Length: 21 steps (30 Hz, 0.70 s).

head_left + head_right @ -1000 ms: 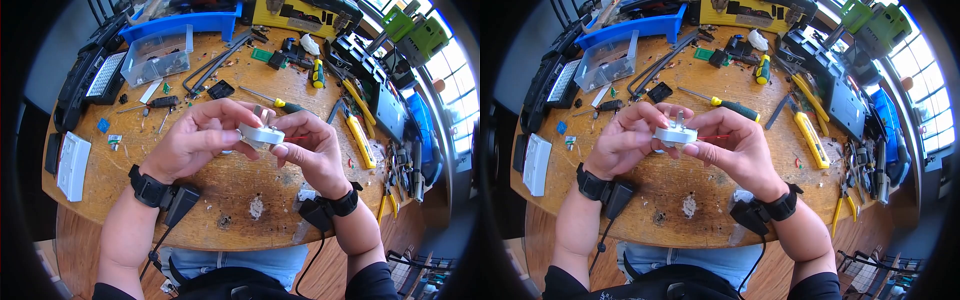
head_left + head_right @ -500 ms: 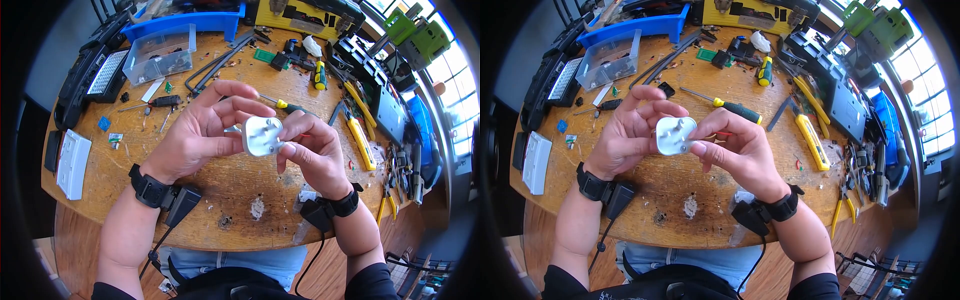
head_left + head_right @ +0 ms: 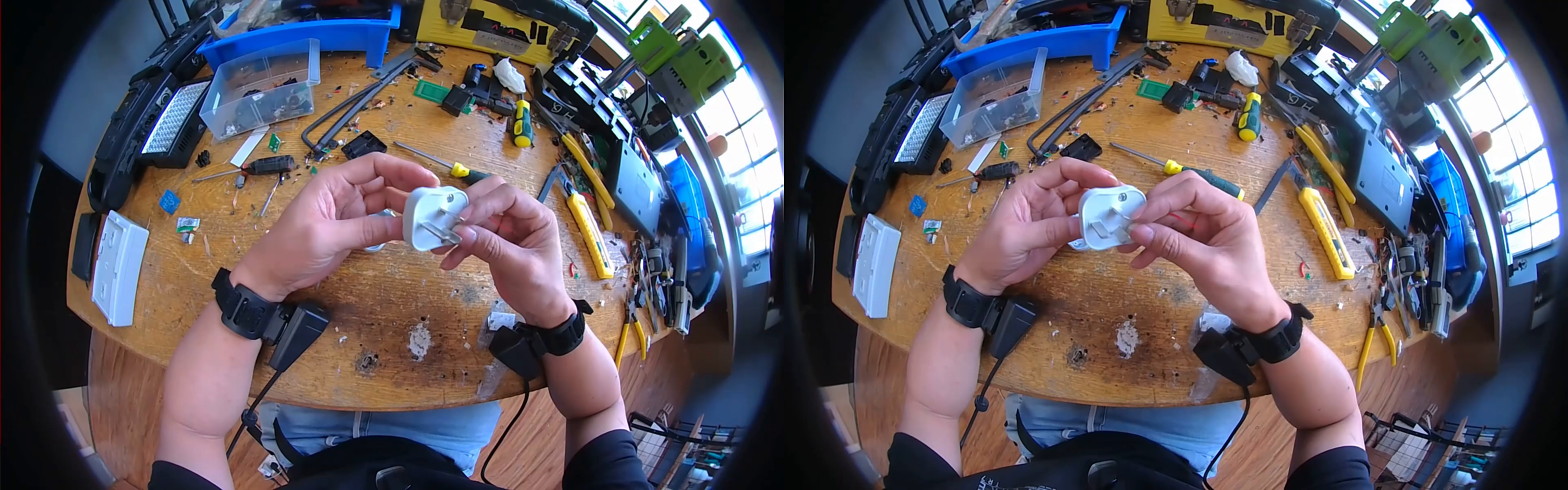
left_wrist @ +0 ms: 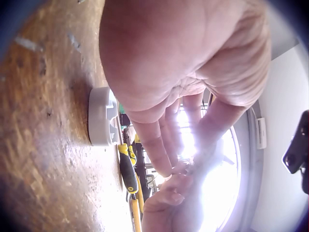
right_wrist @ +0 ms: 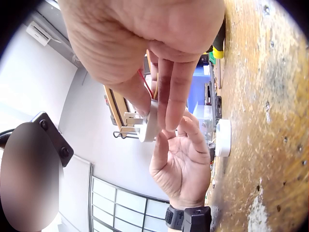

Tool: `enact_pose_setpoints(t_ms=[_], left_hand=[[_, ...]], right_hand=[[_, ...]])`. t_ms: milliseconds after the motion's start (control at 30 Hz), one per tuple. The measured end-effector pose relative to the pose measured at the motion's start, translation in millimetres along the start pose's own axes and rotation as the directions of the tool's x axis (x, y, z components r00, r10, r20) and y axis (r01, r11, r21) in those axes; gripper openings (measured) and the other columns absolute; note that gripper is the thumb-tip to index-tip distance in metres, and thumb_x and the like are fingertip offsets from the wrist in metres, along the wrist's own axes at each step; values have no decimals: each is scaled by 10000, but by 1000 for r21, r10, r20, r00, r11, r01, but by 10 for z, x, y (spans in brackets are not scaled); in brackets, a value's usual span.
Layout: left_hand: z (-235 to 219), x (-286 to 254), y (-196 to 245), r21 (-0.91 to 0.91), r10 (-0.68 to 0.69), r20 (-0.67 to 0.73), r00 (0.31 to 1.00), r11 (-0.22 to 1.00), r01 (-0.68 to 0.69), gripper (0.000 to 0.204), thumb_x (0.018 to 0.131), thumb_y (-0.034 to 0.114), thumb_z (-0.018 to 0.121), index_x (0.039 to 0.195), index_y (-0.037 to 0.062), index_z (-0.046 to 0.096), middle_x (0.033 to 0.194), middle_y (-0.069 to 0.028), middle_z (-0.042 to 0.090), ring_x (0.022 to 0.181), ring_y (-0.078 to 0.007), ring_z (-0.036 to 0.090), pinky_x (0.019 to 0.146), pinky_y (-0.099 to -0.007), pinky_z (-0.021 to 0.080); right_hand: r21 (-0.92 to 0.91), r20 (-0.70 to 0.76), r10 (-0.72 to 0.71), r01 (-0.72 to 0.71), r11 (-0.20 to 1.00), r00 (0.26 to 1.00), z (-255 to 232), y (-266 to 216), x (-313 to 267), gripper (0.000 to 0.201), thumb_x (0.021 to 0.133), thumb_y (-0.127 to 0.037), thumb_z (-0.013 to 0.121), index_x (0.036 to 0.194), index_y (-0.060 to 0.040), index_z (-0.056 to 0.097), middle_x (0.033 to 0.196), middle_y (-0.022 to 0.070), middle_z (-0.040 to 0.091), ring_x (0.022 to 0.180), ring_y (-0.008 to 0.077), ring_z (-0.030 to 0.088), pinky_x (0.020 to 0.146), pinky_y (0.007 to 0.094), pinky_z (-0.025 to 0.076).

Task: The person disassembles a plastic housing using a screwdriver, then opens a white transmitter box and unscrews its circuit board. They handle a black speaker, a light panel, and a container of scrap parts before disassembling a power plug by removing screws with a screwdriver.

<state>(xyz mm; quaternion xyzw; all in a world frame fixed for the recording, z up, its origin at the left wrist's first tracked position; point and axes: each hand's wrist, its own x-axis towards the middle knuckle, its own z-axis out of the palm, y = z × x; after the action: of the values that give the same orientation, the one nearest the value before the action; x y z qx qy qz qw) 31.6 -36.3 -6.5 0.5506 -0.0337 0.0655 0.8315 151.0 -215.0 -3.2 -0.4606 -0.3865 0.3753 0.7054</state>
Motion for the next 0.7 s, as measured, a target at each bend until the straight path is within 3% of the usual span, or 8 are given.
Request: enact_pose_setpoints(t_ms=[100,200,267,400,467,500,600,700], left_hand=[[43,-17,28,-170,-38,43,998,985,45,512,763,-34,649,1238,8,462,1208,-89,542,1121,-183,529,955,-321,456],[53,-20,19,-97,-28,67,997,995,35,559,753,-33,671,1265,25,453,1245,-74,521,1161,-186,506,972,-329,450],[41,-17,-3,34,-12,46,999,999,11,640,730,80,742,1291,34,437,1267,-106,511,1146,-203,522,939,-367,479],[45,-10,20,59,-29,19,999,998,27,667,692,149,788,1266,43,465,1265,-115,516,1141,-198,526,954,-342,463],[21,9,-27,40,66,33,997,997,-67,649,676,176,803,1232,46,494,1239,-117,540,1117,-195,544,959,-325,451],[28,14,-15,40,66,33,997,997,-67,649,676,176,803,1232,46,494,1239,-117,540,1117,-195,544,959,-325,451],[36,7,21,77,61,-15,998,995,-60,668,655,202,819,1219,41,498,1190,-115,575,1092,-194,561,954,-329,449],[16,-15,31,100,18,-37,999,995,-14,665,636,204,832,1195,34,515,1138,-101,601,1041,-179,583,924,-314,465]], right_hand=[[-28,-87,-8,6,1000,996,24,-12,-1,142,826,6,633,957,26,581,981,81,553,850,167,632,689,270,577],[-15,-87,0,-1,1000,996,14,-5,-6,149,825,6,634,963,26,581,988,79,553,873,168,628,699,266,577],[0,-48,10,-10,1000,999,24,-10,-7,155,825,4,635,968,26,579,990,76,550,892,164,620,698,268,576],[59,8,68,-68,996,998,32,-32,-12,166,826,-7,642,977,20,580,999,74,558,893,151,615,716,267,558],[-27,62,90,-89,996,994,51,-44,-19,181,824,-27,655,986,11,583,1012,66,568,915,140,605,743,263,533],[-145,73,-21,32,989,997,40,-8,-10,195,818,-46,670,987,5,587,1007,53,579,942,125,588,756,254,514],[-352,10,-68,67,934,998,29,-79,5,195,821,-59,671,986,4,587,998,45,578,980,117,567,755,245,512],[-229,-62,-95,79,970,994,25,-49,-14,184,831,-75,664,974,15,592,947,62,624,857,100,603,646,210,509]])
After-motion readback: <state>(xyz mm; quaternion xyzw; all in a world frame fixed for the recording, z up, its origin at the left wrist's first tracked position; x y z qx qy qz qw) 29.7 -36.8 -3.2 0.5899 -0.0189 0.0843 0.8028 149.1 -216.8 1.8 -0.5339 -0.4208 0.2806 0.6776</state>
